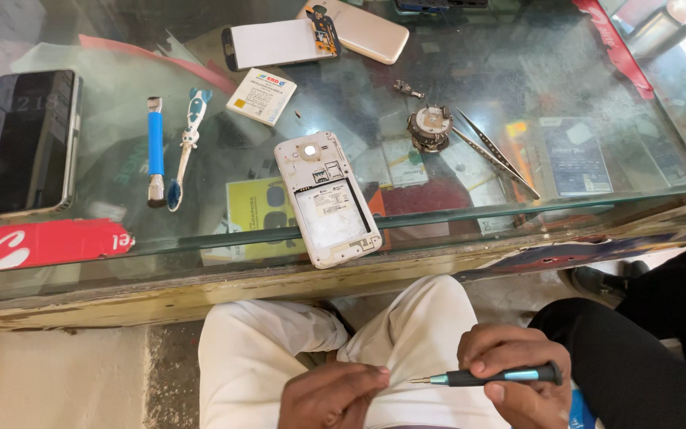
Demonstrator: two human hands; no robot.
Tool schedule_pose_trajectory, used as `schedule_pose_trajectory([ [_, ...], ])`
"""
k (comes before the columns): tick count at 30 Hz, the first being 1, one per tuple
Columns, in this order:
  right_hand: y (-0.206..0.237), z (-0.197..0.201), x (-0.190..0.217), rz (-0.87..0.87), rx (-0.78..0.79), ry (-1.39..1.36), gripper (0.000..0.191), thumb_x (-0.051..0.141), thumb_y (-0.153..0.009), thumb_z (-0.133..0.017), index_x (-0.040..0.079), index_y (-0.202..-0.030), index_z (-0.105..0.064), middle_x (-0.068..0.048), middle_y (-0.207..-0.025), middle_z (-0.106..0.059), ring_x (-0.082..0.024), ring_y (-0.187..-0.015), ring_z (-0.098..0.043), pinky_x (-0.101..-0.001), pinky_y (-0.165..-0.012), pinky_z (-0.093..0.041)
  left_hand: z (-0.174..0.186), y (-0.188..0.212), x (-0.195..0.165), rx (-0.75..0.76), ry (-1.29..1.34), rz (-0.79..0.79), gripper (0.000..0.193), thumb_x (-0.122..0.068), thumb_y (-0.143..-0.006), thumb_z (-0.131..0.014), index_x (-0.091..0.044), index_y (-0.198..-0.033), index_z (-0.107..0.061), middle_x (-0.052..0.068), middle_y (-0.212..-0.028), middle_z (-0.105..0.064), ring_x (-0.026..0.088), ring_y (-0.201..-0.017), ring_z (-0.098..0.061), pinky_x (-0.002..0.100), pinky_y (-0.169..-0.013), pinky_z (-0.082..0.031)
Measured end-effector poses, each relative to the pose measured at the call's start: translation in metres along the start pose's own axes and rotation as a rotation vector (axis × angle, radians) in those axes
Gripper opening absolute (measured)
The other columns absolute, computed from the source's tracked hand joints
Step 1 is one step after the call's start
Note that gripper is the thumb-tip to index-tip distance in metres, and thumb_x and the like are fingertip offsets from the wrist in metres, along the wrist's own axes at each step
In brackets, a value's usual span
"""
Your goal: The person disassembles a smartphone on a glass counter, using a screwdriver to remove screws from the phone's back housing and pry off the rear cover. They lift out the internal frame, work on the battery compartment, and finally separate the mid-frame to expose the motherboard and place the opened parts on the counter.
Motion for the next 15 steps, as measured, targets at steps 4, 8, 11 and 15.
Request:
schedule_pose_trajectory([
  [4, 0.004, 0.006, -0.004, 0.016, -0.184, -0.078, 0.022, 0.002, -0.093, -0.072, -0.012, -0.109, -0.076, -0.030, -0.087, -0.073, -0.032, -0.077, -0.071, -0.0433, -0.069, -0.056, 0.034, 0.002, 0.017, -0.082, -0.237, 0.086, 0.024, -0.013, -0.075, -0.092, -0.012, -0.094, -0.079, 0.005, -0.094, -0.078, 0.018, -0.091, -0.078, 0.029, -0.078, -0.063],
  [8, 0.005, 0.005, -0.008, 0.054, -0.387, -0.039, 0.025, 0.008, -0.103, -0.068, -0.014, -0.116, -0.072, -0.032, -0.095, -0.071, -0.032, -0.080, -0.069, -0.0432, -0.069, -0.055, 0.060, -0.014, 0.004, -0.176, -0.453, 0.156, 0.028, -0.009, -0.079, -0.082, -0.007, -0.107, -0.078, 0.007, -0.109, -0.075, 0.022, -0.097, -0.075, 0.033, -0.078, -0.062],
  [11, 0.002, -0.005, -0.006, 0.076, -0.357, 0.017, 0.032, 0.015, -0.105, -0.068, -0.010, -0.125, -0.070, -0.030, -0.099, -0.070, -0.031, -0.085, -0.069, -0.0441, -0.074, -0.057, 0.064, -0.040, -0.025, -0.206, -0.629, 0.046, 0.029, -0.018, -0.085, -0.084, -0.009, -0.111, -0.077, 0.002, -0.105, -0.068, 0.021, -0.096, -0.067, 0.036, -0.080, -0.057],
  [15, -0.009, -0.019, -0.004, 0.104, -0.307, 0.185, 0.031, 0.021, -0.113, -0.061, -0.008, -0.107, -0.067, -0.022, -0.102, -0.067, -0.028, -0.091, -0.067, -0.0451, -0.084, -0.058, 0.055, -0.093, -0.059, -0.118, -0.793, -0.203, 0.047, -0.019, -0.082, -0.079, 0.004, -0.121, -0.068, 0.016, -0.123, -0.062, 0.033, -0.118, -0.057, 0.045, -0.096, -0.051],
])
Point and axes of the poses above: each hand's wrist, its own y-axis away from the middle knuckle, its own z-axis out of the back of the hand, x = y × z, the point moved 4 cm from there along -y, towards the middle knuckle
